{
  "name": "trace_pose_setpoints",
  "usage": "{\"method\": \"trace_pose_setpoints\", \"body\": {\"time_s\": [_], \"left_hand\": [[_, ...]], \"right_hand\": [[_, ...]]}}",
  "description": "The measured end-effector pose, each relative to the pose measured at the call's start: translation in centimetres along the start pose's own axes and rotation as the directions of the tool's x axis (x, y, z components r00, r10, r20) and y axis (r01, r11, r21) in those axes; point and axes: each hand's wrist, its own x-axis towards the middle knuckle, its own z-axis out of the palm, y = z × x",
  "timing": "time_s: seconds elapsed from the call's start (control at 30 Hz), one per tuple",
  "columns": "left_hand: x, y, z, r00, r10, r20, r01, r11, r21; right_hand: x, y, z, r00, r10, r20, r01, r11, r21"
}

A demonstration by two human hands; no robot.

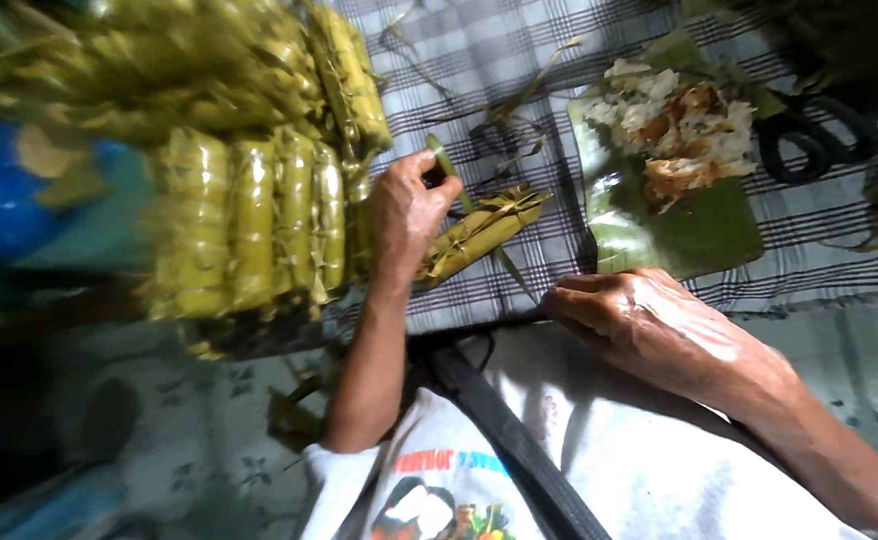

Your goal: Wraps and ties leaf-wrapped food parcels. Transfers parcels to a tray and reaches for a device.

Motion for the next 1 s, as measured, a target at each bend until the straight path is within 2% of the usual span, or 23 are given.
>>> {"method": "trace_pose_setpoints", "body": {"time_s": [0.13,0.2,0.33,0.4,0.5,0.6,0.73,0.87,0.9,1.0], "left_hand": [[-1.2,0.8,-0.1,0.998,0.067,0.002,-0.067,0.997,0.037],[-3.4,1.3,-0.1,0.988,0.153,-0.02,-0.15,0.984,0.098],[-5.5,1.1,1.3,0.937,0.301,-0.177,-0.247,0.93,0.27],[-6.1,0.9,1.7,0.929,0.302,-0.214,-0.239,0.931,0.276],[-6.7,0.1,2.3,0.917,0.332,-0.22,-0.277,0.929,0.246],[-7.0,-0.6,2.6,0.885,0.397,-0.245,-0.343,0.909,0.236],[-7.0,-1.4,3.1,0.825,0.455,-0.336,-0.382,0.886,0.262],[-7.1,-2.0,4.0,0.719,0.479,-0.504,-0.404,0.877,0.259],[-7.1,-2.4,4.0,0.7,0.458,-0.548,-0.44,0.881,0.174],[-6.8,-3.2,3.7,0.729,0.309,-0.611,-0.547,0.799,-0.249]], "right_hand": [[-0.5,0.3,-1.5,0.999,-0.031,-0.017,0.031,0.999,0.006],[-1.0,0.5,-2.0,0.999,-0.036,-0.019,0.037,0.999,0.03],[-0.5,0.6,-2.3,0.994,-0.098,-0.049,0.107,0.968,0.227],[0.9,0.8,-2.4,0.982,-0.128,-0.137,0.171,0.909,0.38],[4.1,1.4,-2.7,0.965,-0.097,-0.243,0.232,0.749,0.621],[7.8,1.8,-2.8,0.978,-0.006,-0.208,0.176,0.554,0.814],[12.1,1.9,-4.0,0.999,0.028,-0.028,0.007,0.581,0.814],[15.5,2.4,-4.2,0.99,-0.042,0.136,-0.07,0.689,0.721],[16.1,3.0,-3.8,0.982,-0.069,0.178,-0.078,0.709,0.701],[16.6,4.8,-2.4,0.963,-0.085,0.255,-0.097,0.776,0.623]]}}
